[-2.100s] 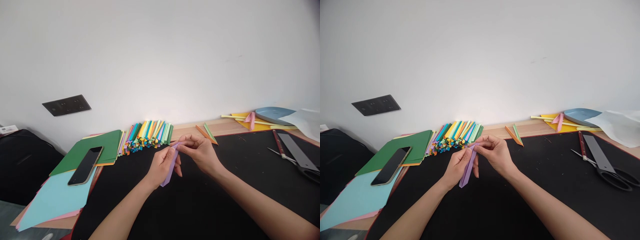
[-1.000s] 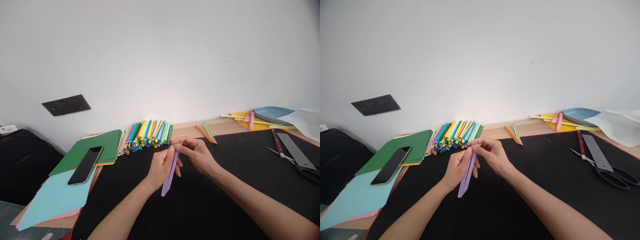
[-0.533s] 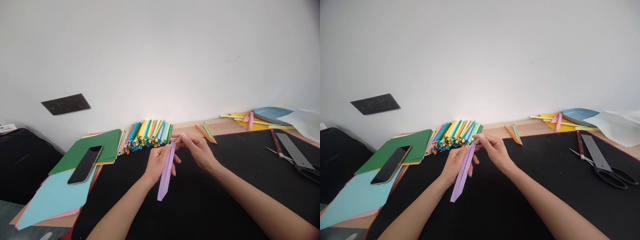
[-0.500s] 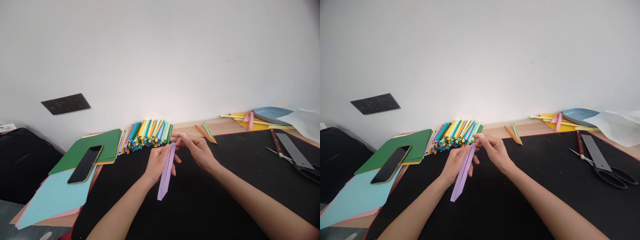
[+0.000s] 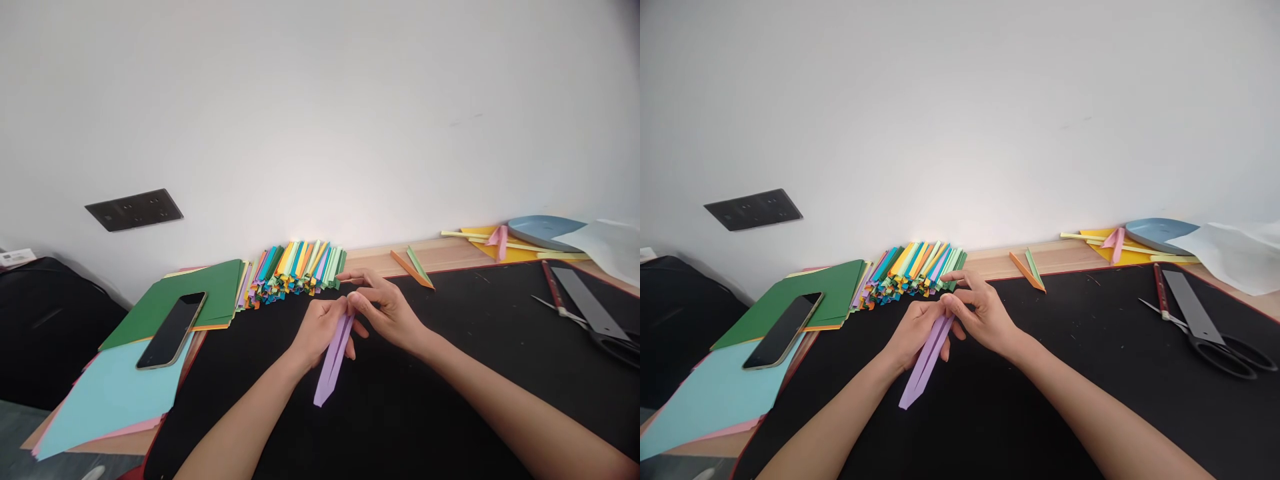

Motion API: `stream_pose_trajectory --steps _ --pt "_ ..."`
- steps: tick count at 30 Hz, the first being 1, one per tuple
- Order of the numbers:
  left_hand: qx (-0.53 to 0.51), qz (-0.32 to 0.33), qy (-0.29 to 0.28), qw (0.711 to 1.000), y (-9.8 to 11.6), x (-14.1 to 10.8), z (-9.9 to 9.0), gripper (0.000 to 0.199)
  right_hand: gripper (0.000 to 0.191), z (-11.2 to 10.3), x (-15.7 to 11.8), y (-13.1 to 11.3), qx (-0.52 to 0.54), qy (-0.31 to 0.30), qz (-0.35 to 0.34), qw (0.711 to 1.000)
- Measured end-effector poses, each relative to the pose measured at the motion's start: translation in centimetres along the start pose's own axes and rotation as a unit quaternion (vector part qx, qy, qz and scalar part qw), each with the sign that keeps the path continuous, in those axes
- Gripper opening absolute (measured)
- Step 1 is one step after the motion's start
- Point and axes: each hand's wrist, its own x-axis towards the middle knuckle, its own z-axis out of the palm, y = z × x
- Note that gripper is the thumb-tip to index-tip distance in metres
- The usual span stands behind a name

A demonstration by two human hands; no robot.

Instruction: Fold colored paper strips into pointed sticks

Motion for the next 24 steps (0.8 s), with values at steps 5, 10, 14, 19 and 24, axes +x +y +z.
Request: stream_pose_trajectory --steps 5,10,14,19,24 --pt "0.027 0.036 0.019 0.999 0.0 0.0 -0.1 0.05 0.041 0.0 0.1 0.2 0.009 0.022 -0.001 1.0" --pt "0.038 0.1 0.069 0.992 -0.2 -0.2 -0.2 0.046 0.033 0.1 0.3 0.5 0.05 0.097 0.089 0.99" --pt "0.001 0.128 0.082 0.988 -0.5 -0.2 -0.1 0.043 0.031 0.1 0.5 0.4 0.127 0.074 0.173 0.974" --pt "-0.029 0.138 0.055 0.988 -0.6 -0.3 0.2 0.043 0.028 0.1 0.5 -0.1 0.216 0.021 0.199 0.956" --pt "-0.04 0.13 -0.005 0.991 -0.7 -0.4 0.4 0.038 0.029 0.1 0.5 -0.6 0.246 0.022 0.227 0.942"
